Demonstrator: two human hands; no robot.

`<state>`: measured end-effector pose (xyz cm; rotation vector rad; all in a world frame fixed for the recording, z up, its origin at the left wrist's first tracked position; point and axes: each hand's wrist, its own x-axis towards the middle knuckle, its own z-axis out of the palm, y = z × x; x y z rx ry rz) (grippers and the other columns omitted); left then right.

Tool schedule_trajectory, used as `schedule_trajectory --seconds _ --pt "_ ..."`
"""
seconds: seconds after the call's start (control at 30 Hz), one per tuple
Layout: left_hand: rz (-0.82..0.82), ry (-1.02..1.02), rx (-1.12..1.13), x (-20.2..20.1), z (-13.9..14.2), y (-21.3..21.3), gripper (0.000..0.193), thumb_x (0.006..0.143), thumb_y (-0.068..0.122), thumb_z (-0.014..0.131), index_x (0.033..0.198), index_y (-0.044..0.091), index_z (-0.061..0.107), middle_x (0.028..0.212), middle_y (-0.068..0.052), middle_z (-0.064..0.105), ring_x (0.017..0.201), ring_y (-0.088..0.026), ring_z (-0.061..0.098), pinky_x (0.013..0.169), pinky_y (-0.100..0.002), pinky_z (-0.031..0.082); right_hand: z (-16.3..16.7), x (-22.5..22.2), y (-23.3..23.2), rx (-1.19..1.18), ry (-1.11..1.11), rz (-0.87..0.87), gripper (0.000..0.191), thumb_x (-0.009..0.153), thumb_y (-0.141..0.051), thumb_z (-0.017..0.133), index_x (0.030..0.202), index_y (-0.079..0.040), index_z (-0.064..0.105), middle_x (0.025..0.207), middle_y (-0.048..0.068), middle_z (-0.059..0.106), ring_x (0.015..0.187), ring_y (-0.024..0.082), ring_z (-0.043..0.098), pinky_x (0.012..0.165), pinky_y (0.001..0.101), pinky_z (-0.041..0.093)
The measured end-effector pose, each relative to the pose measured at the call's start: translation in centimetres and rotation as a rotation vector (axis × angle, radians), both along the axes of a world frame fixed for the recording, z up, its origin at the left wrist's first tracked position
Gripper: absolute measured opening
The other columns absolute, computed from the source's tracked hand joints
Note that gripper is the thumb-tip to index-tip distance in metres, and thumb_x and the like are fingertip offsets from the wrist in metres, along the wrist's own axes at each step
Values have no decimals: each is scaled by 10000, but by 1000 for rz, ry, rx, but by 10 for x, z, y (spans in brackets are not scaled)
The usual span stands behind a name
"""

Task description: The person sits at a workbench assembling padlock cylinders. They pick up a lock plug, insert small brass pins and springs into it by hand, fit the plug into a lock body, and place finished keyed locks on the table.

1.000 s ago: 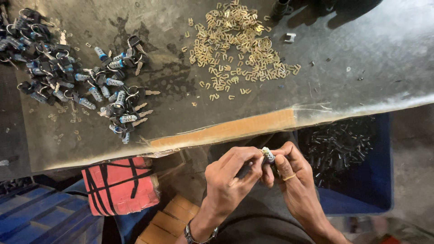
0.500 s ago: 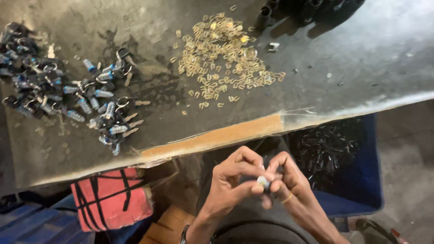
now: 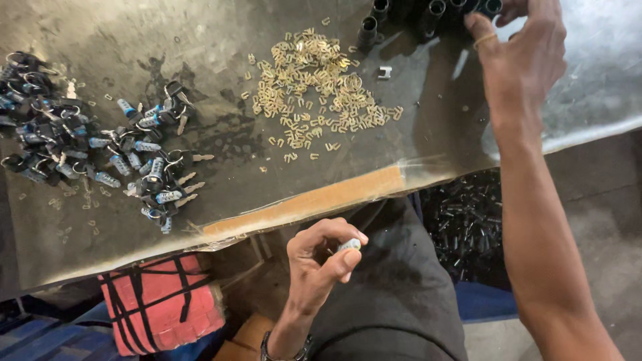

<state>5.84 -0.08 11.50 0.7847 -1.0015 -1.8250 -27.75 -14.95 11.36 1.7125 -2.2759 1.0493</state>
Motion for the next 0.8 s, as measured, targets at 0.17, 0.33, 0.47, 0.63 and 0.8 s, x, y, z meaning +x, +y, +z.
schedule_trajectory --seconds 0.17,0.33,0.47,0.63,0.8 --pt "82 86 216 2 -5 2 230 978 88 719 1138 -78 711 806 -26 525 584 -66 478 500 -224 381 15 10 18 -131 -437 317 356 1082 -184 814 1295 -43 567 1214 140 653 1060 252 679 834 359 568" --pt "-49 288 484 -3 -6 7 360 1048 125 601 1323 -102 652 889 -19 509 601 -74 473 491 -253 398 28 20 114 -49 -1075 566 308 1069 -245 727 1230 -110 502 1099 132 632 938 258 690 778 374 607" --pt "-207 345 567 -7 -11 -1 463 1013 188 636 1375 -101 614 953 -27 522 668 -101 517 546 -267 438 27 25 166 9 -1162 566 358 1079 -339 715 1185 -96 476 998 158 631 831 218 642 735 344 579" --pt "-365 442 515 -13 -20 -3 494 955 267 762 1256 -111 654 964 -83 570 621 -105 512 531 -250 417 17 39 194 -41 -1184 516 388 1049 -372 702 1191 -92 475 936 131 594 806 217 627 775 369 575" --pt "-388 758 560 -15 -29 10 423 1016 340 707 855 -18 550 701 -28 470 454 -108 457 447 -267 376 -16 90 206 226 -1288 535 445 1019 -312 666 1094 -168 252 968 214 655 666 215 682 561 350 610"
